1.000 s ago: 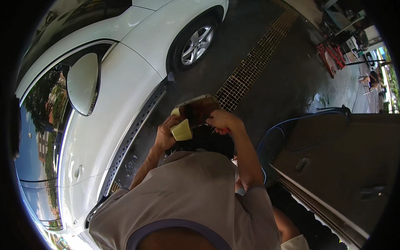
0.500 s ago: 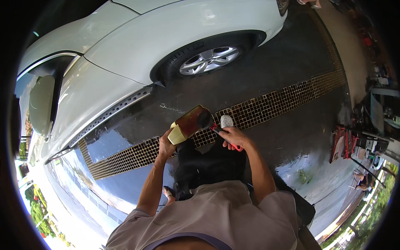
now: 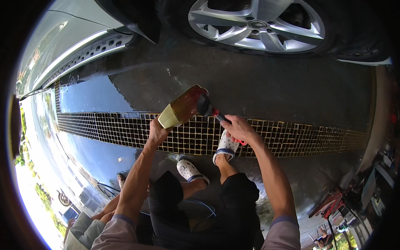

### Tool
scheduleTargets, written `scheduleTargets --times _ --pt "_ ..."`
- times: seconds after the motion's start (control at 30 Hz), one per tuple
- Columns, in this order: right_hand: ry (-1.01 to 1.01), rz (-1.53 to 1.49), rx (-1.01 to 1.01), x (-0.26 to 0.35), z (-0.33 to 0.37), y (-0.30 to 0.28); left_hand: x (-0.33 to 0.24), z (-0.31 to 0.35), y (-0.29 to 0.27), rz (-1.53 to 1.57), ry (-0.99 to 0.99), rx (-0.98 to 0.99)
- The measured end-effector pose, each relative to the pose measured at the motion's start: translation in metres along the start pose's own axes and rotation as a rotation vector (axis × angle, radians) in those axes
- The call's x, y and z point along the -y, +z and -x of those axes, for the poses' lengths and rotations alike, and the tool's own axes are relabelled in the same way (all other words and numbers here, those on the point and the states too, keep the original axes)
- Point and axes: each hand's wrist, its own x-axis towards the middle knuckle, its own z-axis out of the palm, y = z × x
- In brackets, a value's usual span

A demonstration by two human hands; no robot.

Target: The person cleans the interior floor mats of a white car, then moves to the exterior to scrub the wheels and tires using a brush and a container of cleaning solution. The person works on multiple wheels, applying the solution and scrubbing the rims and tires.

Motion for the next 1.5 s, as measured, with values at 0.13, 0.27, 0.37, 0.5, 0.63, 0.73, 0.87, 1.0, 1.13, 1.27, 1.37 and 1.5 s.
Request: scheduleTargets --times 0.13,0.27,0.37,0.5,0.63,0.73,0.87,1.0,1.13,1.27,1.37,1.5 --pt "-0.153 0.575 -0.118 -0.005 -0.067 0.006 0.054 -0.046 0.007 -0.176 0.089 0.024" --pt "-0.261 0.715 -0.049 -0.022 -0.102 -0.021 0.079 -0.068 0.005 -0.204 0.059 0.094" --pt "-0.002 0.562 0.187 0.008 -0.102 -0.042 0.08 -0.067 0.006 -0.253 0.083 0.113" --pt "0.068 0.348 0.319 -0.034 -0.119 -0.065 0.082 -0.069 0.009 -0.318 0.173 0.087" --pt "0.095 -0.216 0.413 -0.111 -0.129 -0.045 0.079 -0.061 0.012 -0.195 0.133 0.027" --pt "0.023 -0.382 0.635 -0.146 -0.145 -0.004 0.083 -0.062 0.003 -0.186 0.137 0.026" --pt "-0.123 -0.632 0.672 -0.135 -0.15 0.031 0.087 -0.072 0.004 -0.151 0.112 0.03" --pt "-0.353 -0.744 0.695 -0.104 -0.141 0.018 0.099 -0.071 0.006 -0.171 0.193 0.008" --pt "-0.744 -0.771 0.574 -0.042 -0.113 -0.001 0.088 -0.075 0.005 -0.208 0.172 0.023" --pt "-1.071 -0.901 0.406 0.037 -0.084 -0.029 0.1 -0.073 0.007 -0.222 0.207 0.005" --pt "-1.191 -0.908 0.058 0.088 -0.051 -0.065 0.108 -0.069 0.001 -0.236 0.215 0.001" --pt "-1.2 -0.759 -0.897 0.157 0.006 -0.08 0.104 -0.055 -0.005 -0.247 0.23 0.008"
